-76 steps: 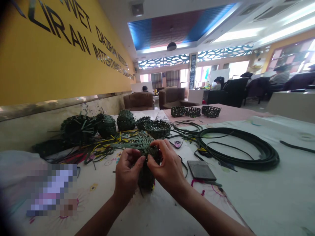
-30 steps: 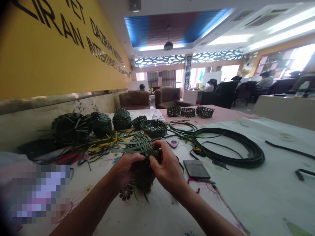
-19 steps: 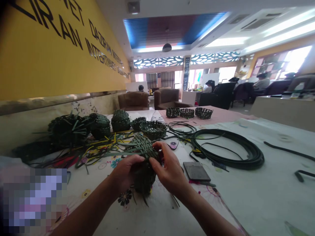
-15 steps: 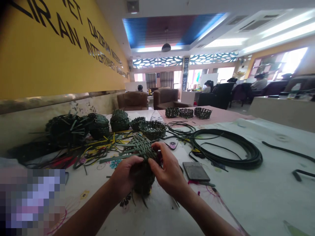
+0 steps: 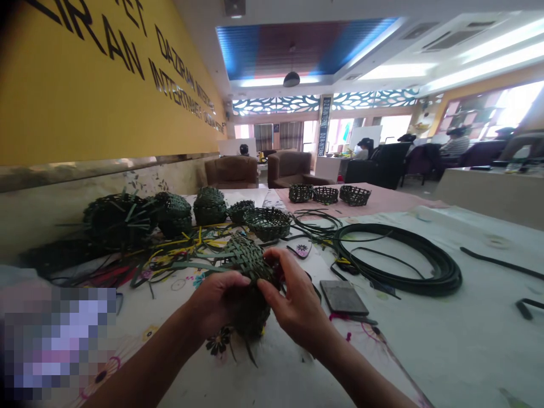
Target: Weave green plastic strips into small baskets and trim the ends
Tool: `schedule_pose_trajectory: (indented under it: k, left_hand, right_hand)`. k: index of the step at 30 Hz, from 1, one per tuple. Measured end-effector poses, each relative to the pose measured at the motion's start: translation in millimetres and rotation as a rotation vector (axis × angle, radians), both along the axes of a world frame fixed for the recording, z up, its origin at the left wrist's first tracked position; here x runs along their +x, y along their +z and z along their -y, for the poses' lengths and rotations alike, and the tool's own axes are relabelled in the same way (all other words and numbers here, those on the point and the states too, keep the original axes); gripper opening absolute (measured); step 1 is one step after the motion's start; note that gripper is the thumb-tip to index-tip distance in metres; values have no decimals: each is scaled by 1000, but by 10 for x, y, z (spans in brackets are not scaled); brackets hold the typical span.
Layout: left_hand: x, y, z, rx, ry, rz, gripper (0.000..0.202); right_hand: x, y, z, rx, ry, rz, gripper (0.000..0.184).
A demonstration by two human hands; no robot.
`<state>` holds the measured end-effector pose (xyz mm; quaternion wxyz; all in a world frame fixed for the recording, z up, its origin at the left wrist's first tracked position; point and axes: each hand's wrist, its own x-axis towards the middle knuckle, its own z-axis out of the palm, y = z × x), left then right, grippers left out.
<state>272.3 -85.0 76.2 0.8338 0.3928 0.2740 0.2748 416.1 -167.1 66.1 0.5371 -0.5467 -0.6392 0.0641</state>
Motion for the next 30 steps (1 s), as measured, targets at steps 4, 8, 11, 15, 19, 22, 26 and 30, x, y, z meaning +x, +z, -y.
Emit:
schedule_pose_trajectory:
  k: [4,8,11,15,19,22,26,30]
  left_hand:
    - [16,-2,-20,-66,-103,-3,9]
    - [37,5,-24,-95,-137,-7,8]
    - [39,4,-8,-105,-132,-17,5]
    - [43,-31,38,-84,-119,3,6]
    - [41,-53,87,-14,17,44,8]
    - [4,-12,108,59,75,34,8]
    - [-57,48,123,122,82,63,10]
    - [-91,44,110,225,34,68,17]
  right_hand:
    - [23,-9,18,-4,16,-13,30]
    - [60,-38,40,19,17,-3,31]
    - [80,-59,54,27,18,10,33]
    - [86,-68,49,29,18,16,33]
    - [86,-87,22,24,37,-21,28]
    - [79,-115,9,21,67,-43,27]
    - [56,-147,0,72,87,-32,25]
    - [51,-164,-8,100,83,-29,24]
